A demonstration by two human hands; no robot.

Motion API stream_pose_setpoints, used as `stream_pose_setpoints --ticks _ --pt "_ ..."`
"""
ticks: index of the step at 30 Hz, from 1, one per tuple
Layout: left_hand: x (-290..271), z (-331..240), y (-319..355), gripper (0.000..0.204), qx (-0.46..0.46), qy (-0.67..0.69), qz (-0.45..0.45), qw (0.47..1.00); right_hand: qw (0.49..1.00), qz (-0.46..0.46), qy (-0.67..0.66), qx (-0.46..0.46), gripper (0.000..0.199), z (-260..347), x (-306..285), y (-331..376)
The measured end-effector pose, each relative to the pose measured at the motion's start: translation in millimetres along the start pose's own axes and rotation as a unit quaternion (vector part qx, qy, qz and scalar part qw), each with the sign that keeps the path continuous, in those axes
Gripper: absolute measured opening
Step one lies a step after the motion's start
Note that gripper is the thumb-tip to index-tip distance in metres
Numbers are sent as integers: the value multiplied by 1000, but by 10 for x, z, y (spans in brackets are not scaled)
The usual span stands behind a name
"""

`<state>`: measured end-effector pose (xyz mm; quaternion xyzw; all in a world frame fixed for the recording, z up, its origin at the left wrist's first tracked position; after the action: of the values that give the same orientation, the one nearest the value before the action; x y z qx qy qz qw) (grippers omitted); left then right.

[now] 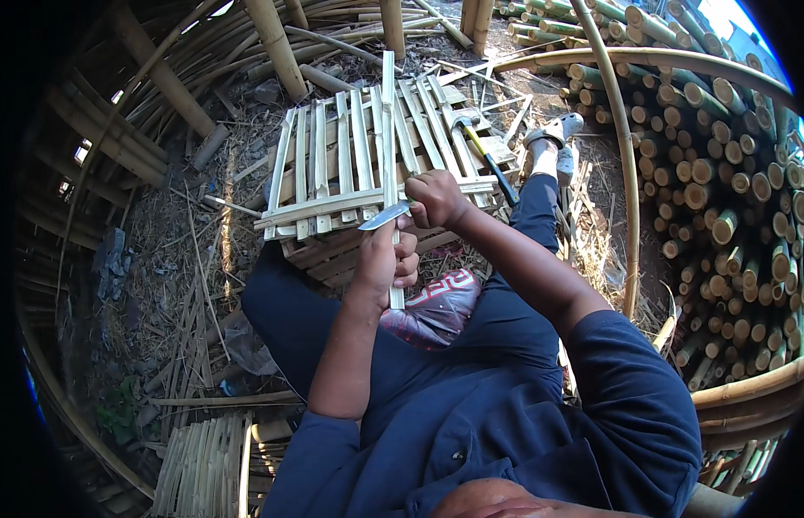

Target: The person uses a knife to thin a bamboo strip, then places the strip onto a wooden crate and hammers nails into the bamboo to secure it.

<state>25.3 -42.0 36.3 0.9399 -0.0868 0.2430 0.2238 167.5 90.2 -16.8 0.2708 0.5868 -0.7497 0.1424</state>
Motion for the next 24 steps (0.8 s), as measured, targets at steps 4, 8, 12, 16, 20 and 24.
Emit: stream_pose_setpoints --ticks 4,8,12,16,20,24 --pt "-67 -46 -32 21 2 26 -31 999 999 7 1 32 50 -62 138 -61" --pt "-174 -85 -102 21 9 36 -10 999 1000 6 4 16 47 -163 217 -154" --pt "-333 -80 -201 20 12 53 -22 998 999 30 20 29 35 -250 326 -198" --pt "-470 -36 -307 18 13 141 -6 990 996 33 10 78 39 -280 408 -185" --pt "-512 -67 -240 21 1 191 48 981 993 35 50 99 31 -157 323 -167" --pt "-373 -84 -125 25 9 144 20 989 994 -6 36 101 28 -13 239 -184"
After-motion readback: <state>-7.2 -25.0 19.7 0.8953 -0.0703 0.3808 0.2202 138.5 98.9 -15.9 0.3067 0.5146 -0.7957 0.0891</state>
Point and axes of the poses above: each hand's wrist, its own y-axis away from the middle knuckle, its own x-axis out of the palm, z = x × y, the point moved 2 cm from there along -y, towards the middle knuckle, and after that the axes turned 5 degrees about -y, right-handed, at the moved point
